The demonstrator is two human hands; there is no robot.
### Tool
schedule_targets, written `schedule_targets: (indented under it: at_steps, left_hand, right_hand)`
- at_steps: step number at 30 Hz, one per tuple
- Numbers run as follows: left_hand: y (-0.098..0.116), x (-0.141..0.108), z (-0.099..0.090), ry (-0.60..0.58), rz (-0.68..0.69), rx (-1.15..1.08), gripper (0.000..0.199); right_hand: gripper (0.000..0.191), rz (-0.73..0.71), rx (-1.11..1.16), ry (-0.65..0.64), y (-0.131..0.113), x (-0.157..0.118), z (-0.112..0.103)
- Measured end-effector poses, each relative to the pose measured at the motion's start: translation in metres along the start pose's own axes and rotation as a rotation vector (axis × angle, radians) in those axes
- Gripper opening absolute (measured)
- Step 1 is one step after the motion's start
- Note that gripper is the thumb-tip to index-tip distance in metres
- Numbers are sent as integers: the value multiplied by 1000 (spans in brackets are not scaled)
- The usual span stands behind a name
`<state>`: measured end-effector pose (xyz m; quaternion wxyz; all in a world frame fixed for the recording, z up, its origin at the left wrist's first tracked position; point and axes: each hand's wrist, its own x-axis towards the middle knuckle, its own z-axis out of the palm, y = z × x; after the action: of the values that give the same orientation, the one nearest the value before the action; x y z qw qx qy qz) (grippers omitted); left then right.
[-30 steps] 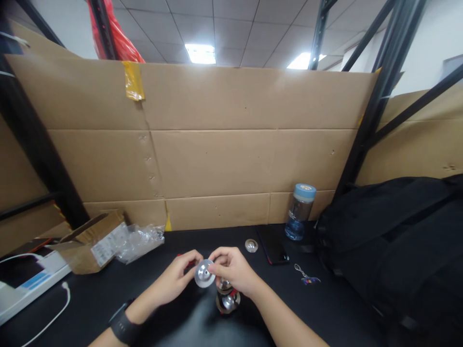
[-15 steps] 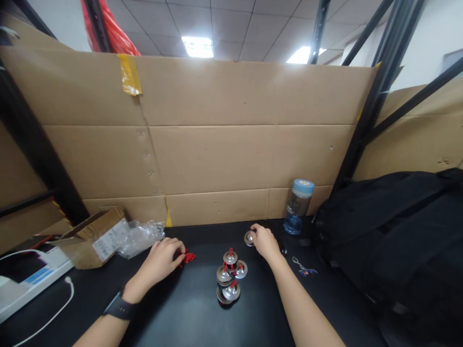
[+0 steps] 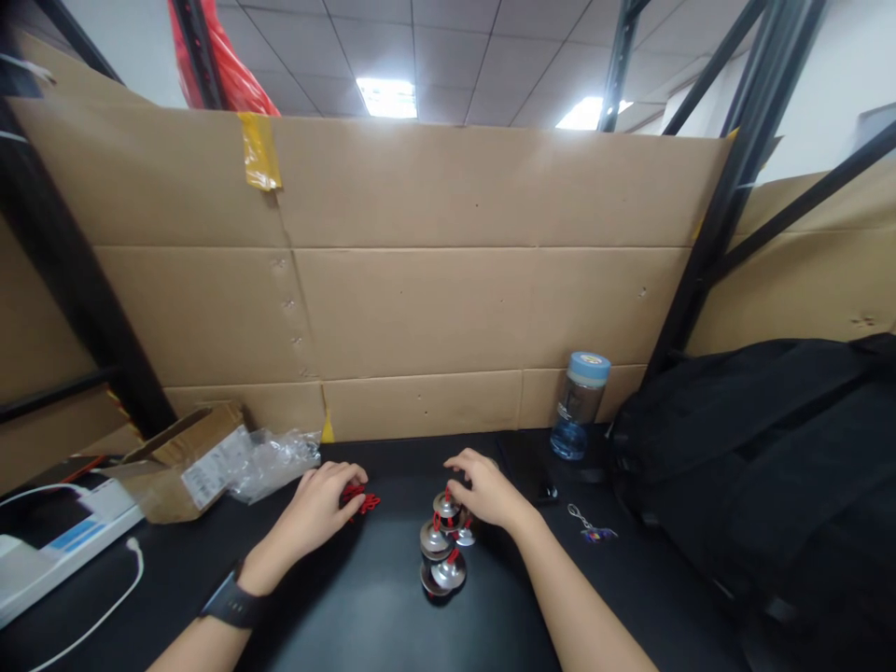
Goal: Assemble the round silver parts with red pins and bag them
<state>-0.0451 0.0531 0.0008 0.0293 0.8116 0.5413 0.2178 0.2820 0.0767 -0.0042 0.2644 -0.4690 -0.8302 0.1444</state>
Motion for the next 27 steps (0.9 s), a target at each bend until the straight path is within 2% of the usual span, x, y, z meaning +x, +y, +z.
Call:
schedule_targets:
  at_steps: [5, 13, 17, 20, 24, 27]
  left_hand:
    - [4, -1, 1, -6, 19, -9, 6]
    - [9, -1, 0, -16, 35, -28, 5]
    - [11, -1, -1, -20, 43, -54, 5]
    - [18, -3, -1, -43, 78, -134, 12]
    - [39, -7, -1, -66, 153, -348, 24]
    - [55, -9, 0, -47, 185, -449, 21]
  right_hand:
    - [14, -42, 36, -99, -13, -2, 10]
    - [8, 24, 55, -190, -6, -3, 9]
    - [10, 25, 51, -157, -12, -3, 2]
    - [14, 33, 114, -61, -24, -3, -1]
    - [23, 5, 421, 16, -51, -4, 8]
    - [25, -9, 610, 23, -69, -7, 24]
